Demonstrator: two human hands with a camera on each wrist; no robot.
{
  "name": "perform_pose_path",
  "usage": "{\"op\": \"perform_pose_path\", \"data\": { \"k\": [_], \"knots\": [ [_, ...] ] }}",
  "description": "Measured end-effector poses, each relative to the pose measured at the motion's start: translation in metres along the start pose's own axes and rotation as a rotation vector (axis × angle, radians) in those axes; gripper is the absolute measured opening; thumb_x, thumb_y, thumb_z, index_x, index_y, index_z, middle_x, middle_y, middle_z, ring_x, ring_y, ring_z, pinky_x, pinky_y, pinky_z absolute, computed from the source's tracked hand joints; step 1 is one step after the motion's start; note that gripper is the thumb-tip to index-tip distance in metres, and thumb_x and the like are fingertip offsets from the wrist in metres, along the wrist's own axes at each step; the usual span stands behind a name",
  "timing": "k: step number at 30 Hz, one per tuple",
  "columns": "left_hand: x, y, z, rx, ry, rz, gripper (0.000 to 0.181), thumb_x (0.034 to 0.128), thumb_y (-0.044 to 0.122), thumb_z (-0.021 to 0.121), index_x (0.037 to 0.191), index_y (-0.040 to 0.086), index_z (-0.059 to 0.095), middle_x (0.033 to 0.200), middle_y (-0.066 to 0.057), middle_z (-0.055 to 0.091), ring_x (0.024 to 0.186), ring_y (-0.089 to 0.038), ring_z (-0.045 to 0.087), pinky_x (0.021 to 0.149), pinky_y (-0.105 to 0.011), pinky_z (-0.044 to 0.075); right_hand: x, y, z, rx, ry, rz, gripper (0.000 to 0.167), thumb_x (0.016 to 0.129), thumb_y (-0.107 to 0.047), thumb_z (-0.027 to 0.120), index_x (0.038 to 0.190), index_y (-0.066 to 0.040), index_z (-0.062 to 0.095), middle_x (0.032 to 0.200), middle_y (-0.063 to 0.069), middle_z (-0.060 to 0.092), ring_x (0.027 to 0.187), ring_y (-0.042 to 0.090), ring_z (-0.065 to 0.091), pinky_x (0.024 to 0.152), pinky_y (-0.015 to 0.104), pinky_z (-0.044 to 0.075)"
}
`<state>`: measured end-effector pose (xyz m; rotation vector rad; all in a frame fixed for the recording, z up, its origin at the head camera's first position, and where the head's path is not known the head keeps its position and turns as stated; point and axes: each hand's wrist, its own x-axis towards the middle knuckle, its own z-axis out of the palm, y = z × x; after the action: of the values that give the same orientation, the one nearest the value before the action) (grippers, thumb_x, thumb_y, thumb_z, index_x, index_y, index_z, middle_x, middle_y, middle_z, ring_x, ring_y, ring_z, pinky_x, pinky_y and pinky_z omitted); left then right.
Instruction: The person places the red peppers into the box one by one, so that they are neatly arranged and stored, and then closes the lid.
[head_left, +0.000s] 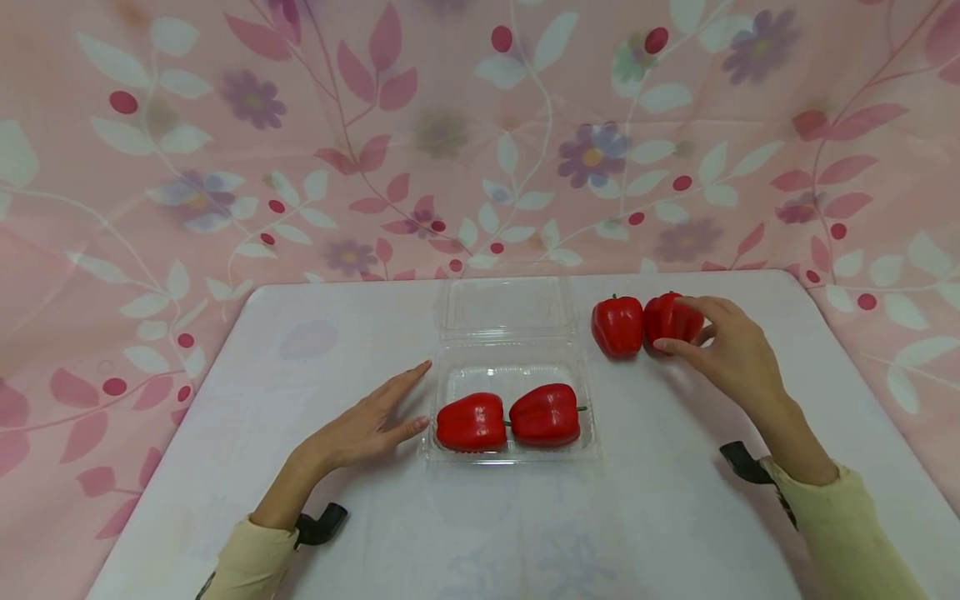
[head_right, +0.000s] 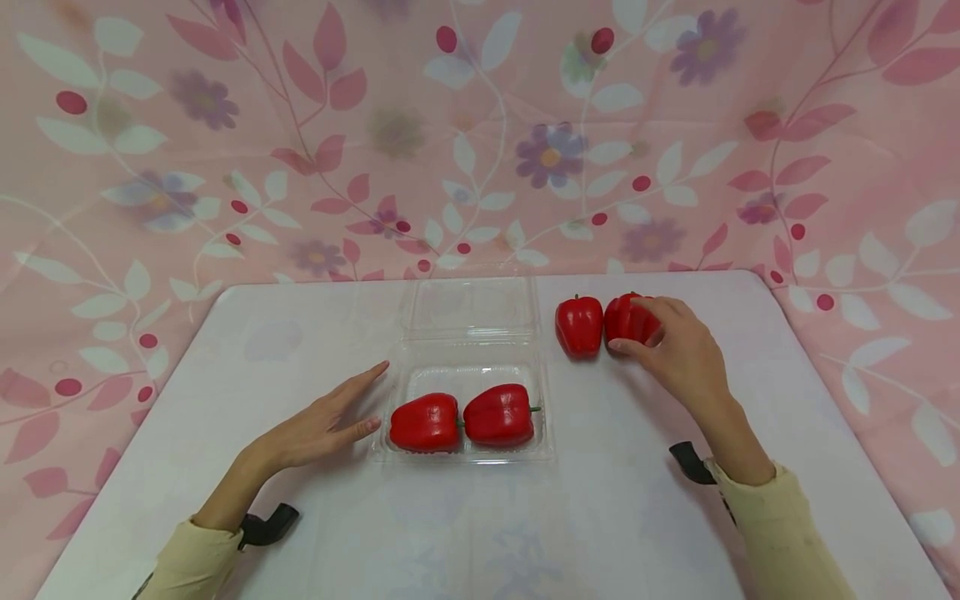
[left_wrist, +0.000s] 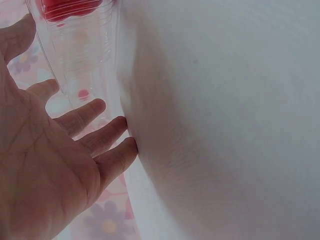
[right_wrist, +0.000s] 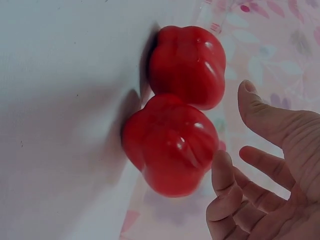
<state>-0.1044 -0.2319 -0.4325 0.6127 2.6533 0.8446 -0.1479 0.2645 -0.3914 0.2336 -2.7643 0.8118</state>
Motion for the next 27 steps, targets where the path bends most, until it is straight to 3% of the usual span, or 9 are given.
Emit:
{"op": "perform_pose_path", "data": {
  "k": [6, 12, 19, 27],
  "knots": [
    [0.001, 0.000, 0.000, -0.001, -0.001, -0.001, 0.082, 0.0918, 0.061, 0.055, 0.158, 0.040, 0.011, 0.161, 0.005, 0.020, 0.146, -0.024, 0.023, 0.109, -0.063, 0.029, 0.005, 0.007, 0.001, 0.003, -0.018, 0.014, 0.069, 0.079, -0.029, 0.085, 0.137, -0.006, 0.055, 0.132, 0.022, 0.052, 0.085, 0.035, 0.060, 0.062, 0.049, 0.056],
    [0.001, 0.000, -0.001, 0.000, -0.008, -0.003, 0.082, 0.0917, 0.062, 0.054, 0.157, 0.042, 0.010, 0.161, 0.006, 0.020, 0.146, -0.023, 0.022, 0.109, -0.062, 0.029, 0.009, 0.015, 0.003, 0.008, -0.021, 0.008, 0.068, 0.079, -0.029, 0.084, 0.137, -0.008, 0.055, 0.133, 0.021, 0.052, 0.085, 0.034, 0.060, 0.060, 0.041, 0.055],
    [-0.001, 0.002, -0.002, 0.003, -0.008, -0.005, 0.082, 0.0915, 0.062, 0.055, 0.158, 0.040, 0.012, 0.161, 0.004, 0.021, 0.146, -0.025, 0.023, 0.108, -0.062, 0.030, 0.013, 0.021, 0.004, 0.023, -0.051, -0.012, 0.070, 0.079, -0.024, 0.085, 0.139, -0.008, 0.053, 0.135, 0.020, 0.050, 0.086, 0.035, 0.060, 0.067, 0.052, 0.057],
    [-0.001, 0.002, -0.001, -0.005, -0.009, -0.005, 0.081, 0.0918, 0.062, 0.054, 0.157, 0.043, 0.011, 0.161, 0.005, 0.021, 0.146, -0.025, 0.023, 0.108, -0.063, 0.029, 0.014, 0.025, 0.006, 0.025, -0.109, -0.033, 0.071, 0.082, -0.020, 0.083, 0.142, -0.006, 0.048, 0.139, 0.024, 0.045, 0.084, 0.033, 0.057, 0.063, 0.035, 0.052]
  ]
}}
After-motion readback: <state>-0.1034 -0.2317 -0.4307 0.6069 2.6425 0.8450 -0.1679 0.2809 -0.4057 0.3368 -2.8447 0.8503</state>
